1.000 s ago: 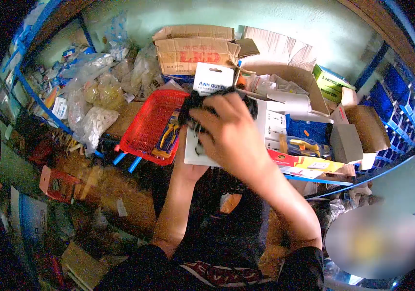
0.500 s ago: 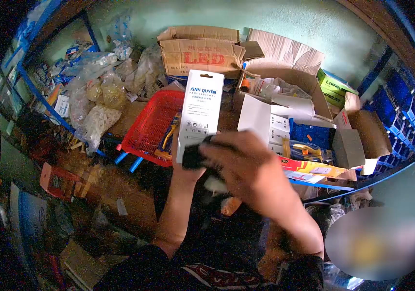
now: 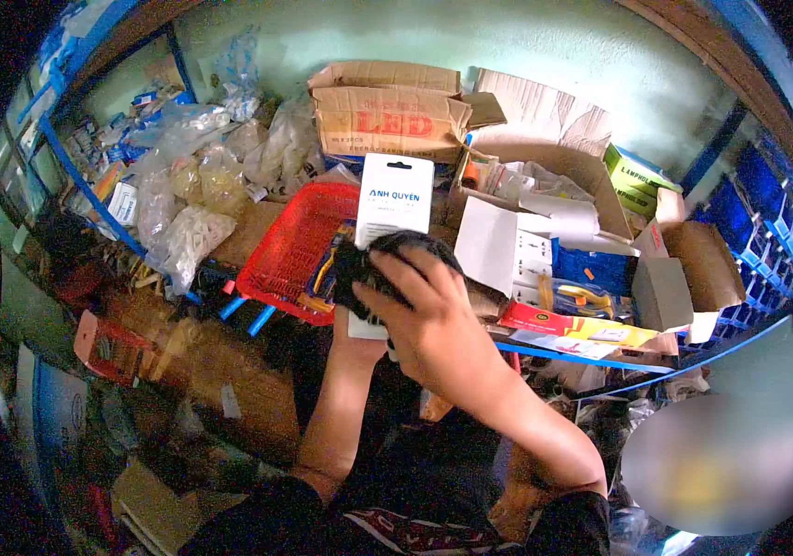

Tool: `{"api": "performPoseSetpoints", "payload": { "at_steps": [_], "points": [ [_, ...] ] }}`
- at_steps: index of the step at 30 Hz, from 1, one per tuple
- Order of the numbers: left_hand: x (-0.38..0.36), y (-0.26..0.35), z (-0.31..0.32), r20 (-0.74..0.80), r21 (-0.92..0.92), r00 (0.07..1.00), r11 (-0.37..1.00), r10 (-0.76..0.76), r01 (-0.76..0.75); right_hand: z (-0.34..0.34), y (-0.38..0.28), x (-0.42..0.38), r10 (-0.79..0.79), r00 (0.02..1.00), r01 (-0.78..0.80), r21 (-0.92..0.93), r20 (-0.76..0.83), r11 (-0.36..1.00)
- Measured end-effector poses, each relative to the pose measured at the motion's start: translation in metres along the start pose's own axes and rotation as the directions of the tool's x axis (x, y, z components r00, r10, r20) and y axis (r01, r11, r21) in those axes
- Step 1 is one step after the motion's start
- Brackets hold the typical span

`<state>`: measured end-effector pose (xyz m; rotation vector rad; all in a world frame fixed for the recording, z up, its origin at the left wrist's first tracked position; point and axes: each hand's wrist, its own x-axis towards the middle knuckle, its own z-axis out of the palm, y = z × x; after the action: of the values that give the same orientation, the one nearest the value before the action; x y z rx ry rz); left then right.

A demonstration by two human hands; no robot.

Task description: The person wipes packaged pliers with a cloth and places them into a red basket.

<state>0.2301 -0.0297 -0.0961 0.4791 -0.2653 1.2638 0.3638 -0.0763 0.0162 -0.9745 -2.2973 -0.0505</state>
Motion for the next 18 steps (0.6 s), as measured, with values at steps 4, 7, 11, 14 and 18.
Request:
{"api": "performPoseSetpoints", "payload": {
  "at_steps": [4, 7, 11, 14, 18],
  "points": [
    [0.003, 0.009, -0.025, -0.067, 0.020, 0.996, 0.998, -0.058, 0.060, 0.001, -0.005, -0.016, -0.071, 0.993, 0.070, 0.012, 0.095, 0.997],
    [-0.009, 0.001, -0.022, 0.064, -0.114, 0.996, 0.992, -0.056, 0.063, -0.007, 0.001, -0.006, -0.089, 0.994, 0.091, -0.032, 0.058, 0.995],
    [-0.006, 0.002, -0.024, -0.151, -0.057, 0.972, 0.983, -0.183, 0.176, -0.017, 0.021, 0.018, -0.116, 0.992, 0.109, -0.123, -0.048, 0.986],
    [-0.006, 0.008, -0.022, -0.121, -0.002, 0.960, 0.967, -0.253, 0.255, -0.021, 0.034, 0.037, -0.129, 0.982, 0.107, -0.154, -0.141, 0.982],
    [-0.008, 0.011, -0.019, -0.142, 0.110, 0.952, 0.951, -0.271, 0.288, -0.029, 0.046, 0.052, -0.066, 0.970, 0.020, -0.193, -0.235, 0.981]
  ]
}}
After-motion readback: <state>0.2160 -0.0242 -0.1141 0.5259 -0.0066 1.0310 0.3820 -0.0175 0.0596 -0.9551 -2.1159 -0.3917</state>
